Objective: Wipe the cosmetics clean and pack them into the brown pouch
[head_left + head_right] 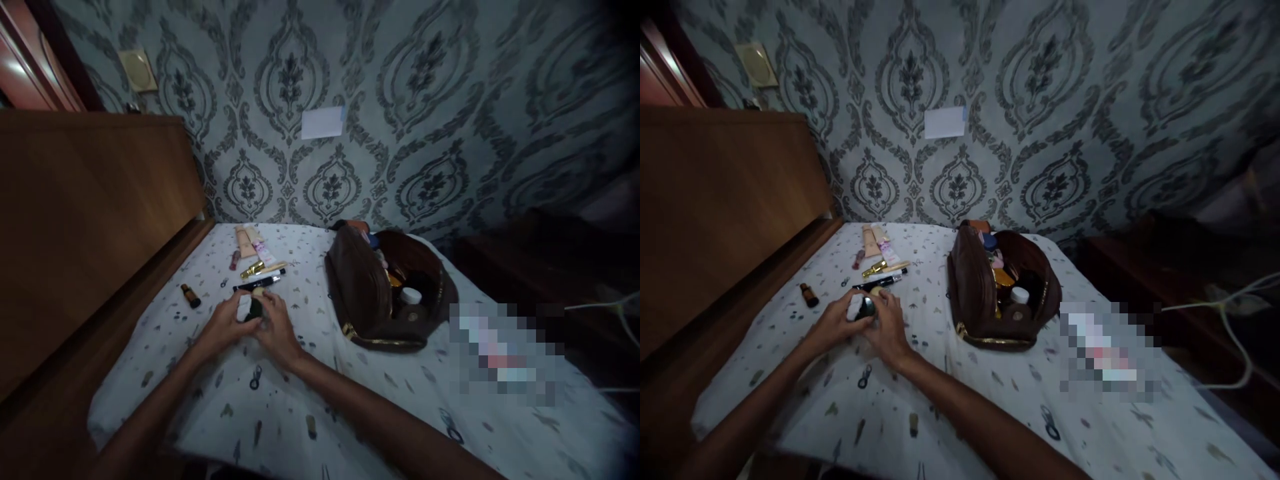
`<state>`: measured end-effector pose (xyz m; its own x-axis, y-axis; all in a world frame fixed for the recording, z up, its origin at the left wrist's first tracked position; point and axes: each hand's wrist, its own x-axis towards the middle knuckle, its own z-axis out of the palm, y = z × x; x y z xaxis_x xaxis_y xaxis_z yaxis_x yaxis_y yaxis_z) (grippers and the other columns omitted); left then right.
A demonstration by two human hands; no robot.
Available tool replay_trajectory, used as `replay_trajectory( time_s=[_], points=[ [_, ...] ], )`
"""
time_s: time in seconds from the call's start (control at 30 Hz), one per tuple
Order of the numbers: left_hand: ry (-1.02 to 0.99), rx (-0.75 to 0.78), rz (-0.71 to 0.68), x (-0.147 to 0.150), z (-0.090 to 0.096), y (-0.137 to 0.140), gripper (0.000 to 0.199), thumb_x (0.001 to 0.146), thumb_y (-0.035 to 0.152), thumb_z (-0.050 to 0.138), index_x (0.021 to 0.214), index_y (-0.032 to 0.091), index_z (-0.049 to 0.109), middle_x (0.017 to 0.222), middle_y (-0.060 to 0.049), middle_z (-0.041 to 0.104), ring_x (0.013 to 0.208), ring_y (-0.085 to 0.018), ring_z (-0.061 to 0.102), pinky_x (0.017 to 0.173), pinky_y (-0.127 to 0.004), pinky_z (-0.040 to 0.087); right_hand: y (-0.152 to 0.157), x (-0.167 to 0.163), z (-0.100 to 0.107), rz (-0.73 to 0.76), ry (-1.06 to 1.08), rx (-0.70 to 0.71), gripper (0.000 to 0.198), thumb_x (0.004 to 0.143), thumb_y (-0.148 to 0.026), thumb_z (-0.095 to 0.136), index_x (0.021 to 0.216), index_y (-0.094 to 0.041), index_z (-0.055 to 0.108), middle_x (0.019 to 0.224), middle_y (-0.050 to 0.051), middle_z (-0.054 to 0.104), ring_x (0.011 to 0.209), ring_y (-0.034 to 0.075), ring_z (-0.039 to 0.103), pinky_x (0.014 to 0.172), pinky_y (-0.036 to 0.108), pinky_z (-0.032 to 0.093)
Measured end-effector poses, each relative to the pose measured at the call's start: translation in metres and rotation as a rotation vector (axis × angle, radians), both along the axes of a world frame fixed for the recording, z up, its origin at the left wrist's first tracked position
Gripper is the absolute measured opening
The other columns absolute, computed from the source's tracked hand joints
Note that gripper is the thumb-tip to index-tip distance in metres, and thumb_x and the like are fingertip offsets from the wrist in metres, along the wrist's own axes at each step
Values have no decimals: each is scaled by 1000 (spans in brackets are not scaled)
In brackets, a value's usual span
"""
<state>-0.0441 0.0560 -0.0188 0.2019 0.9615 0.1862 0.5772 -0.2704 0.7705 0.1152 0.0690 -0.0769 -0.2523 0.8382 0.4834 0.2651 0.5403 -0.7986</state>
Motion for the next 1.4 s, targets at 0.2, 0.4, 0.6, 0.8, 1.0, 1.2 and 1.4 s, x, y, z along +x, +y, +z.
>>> replay_trajectory(
  time_s=[0.2, 0.4, 0.6, 0.8, 1.0, 1.2, 1.4],
  points=[
    [175, 74, 128, -19, -2, 7, 29, 82, 37, 59, 105, 19, 59, 75, 1, 67, 62, -17, 59, 62, -28, 48, 45, 4, 6, 80, -45, 145, 58, 76, -23, 68, 133, -20, 58, 133, 12, 59, 127, 27, 51, 110, 45, 40],
    [393, 194, 137, -20, -23, 2, 26, 89, 37, 57, 109, 21, 59, 101, -8, 69, 91, -24, 65, 79, -36, 51, 116, 11, 29, -216, -307, -94, 38, 86, -19, 53, 122, -16, 64, 121, 11, 66, 119, 25, 56, 106, 41, 41],
    [541, 228, 183, -23, -45, 6, 37, 90, 35, 56, 124, 20, 54, 112, -11, 67, 101, -27, 65, 83, -39, 53, 179, -13, 48, -327, -539, -285, 36, 88, -30, 62, 119, -13, 64, 124, 16, 64, 121, 29, 56, 98, 38, 44],
    [581, 224, 170, -21, -42, 6, 39, 87, 30, 61, 125, 21, 54, 113, -10, 66, 104, -27, 64, 84, -38, 54, 206, -35, 54, -345, -696, -359, 44, 82, -40, 70, 117, -15, 62, 130, 17, 60, 124, 30, 53, 94, 36, 45],
    [628, 191, 183, -21, -43, 8, 50, 80, 21, 68, 128, 21, 53, 116, -10, 64, 108, -27, 63, 86, -36, 54, 221, -40, 47, -366, -758, -414, 37, 79, -24, 69, 115, -18, 65, 123, 13, 65, 118, 28, 58, 84, 32, 48],
    [580, 218, 164, -22, -45, 8, 41, 90, 34, 59, 128, 21, 53, 113, -10, 64, 105, -27, 63, 83, -37, 55, 230, -21, 42, -392, -727, -420, 35, 87, -23, 57, 122, -20, 60, 129, 10, 63, 118, 24, 59, 88, 30, 46],
    [522, 250, 162, -20, -50, 10, 40, 91, 33, 56, 129, 21, 54, 114, -10, 63, 105, -26, 64, 86, -37, 55, 220, -24, 42, -370, -685, -385, 50, 79, -39, 72, 121, -17, 58, 127, 14, 63, 118, 30, 59, 92, 37, 47]
  ],
)
